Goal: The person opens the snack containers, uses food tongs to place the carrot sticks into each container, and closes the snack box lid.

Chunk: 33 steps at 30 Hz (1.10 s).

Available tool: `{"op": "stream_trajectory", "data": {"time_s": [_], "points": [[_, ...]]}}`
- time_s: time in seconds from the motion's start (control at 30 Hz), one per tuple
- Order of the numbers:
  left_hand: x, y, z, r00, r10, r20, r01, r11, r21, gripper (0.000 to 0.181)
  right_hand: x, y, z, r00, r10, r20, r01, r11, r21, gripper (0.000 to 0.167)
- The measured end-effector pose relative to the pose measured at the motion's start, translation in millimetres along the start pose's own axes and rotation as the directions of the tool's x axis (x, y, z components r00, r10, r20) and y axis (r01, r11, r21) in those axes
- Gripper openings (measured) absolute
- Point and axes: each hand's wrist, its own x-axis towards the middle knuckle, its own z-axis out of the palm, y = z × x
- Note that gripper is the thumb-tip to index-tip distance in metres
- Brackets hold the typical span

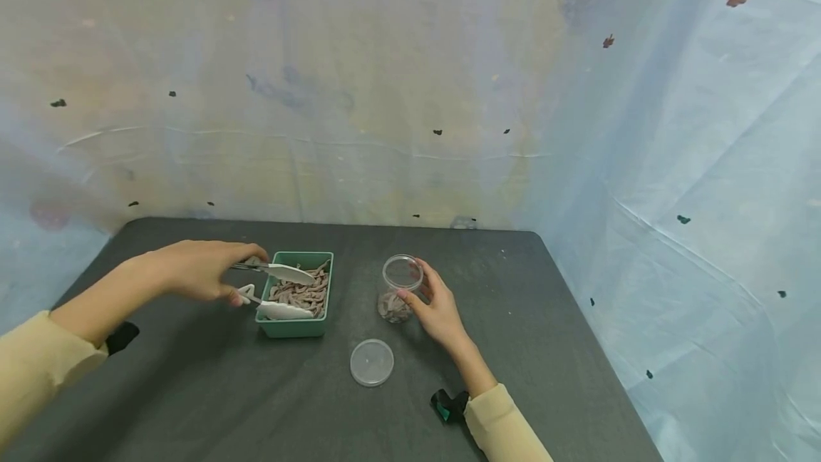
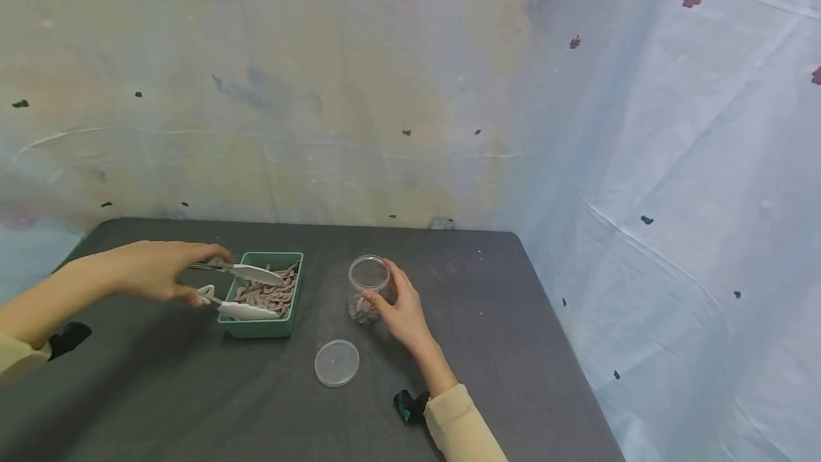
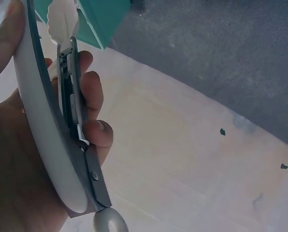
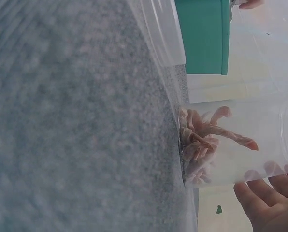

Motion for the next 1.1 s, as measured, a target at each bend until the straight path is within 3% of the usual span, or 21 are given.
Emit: {"op": "stream_trajectory", "data": {"time_s": [0.37,0.8,1.1], "points": [[9.3,3.7,9.4,0.998,0.006,0.062,-0.003,0.999,-0.05,0.077,-0.2,3.8,1.4,1.0,-0.019,0.011,0.019,1.0,-0.012,0.067],[5.3,4.2,26.7,1.0,0.015,0.021,-0.013,0.996,-0.093,0.066,0.1,4.1,-0.2,1.0,-0.021,0.0,0.021,1.0,-0.012,0.066],[3.7,6.0,30.1,1.0,0.0,0.011,0.001,0.997,-0.077,0.057,4.1,45.0,5.2,1.0,-0.017,-0.024,0.016,1.0,-0.023,0.07]]}}
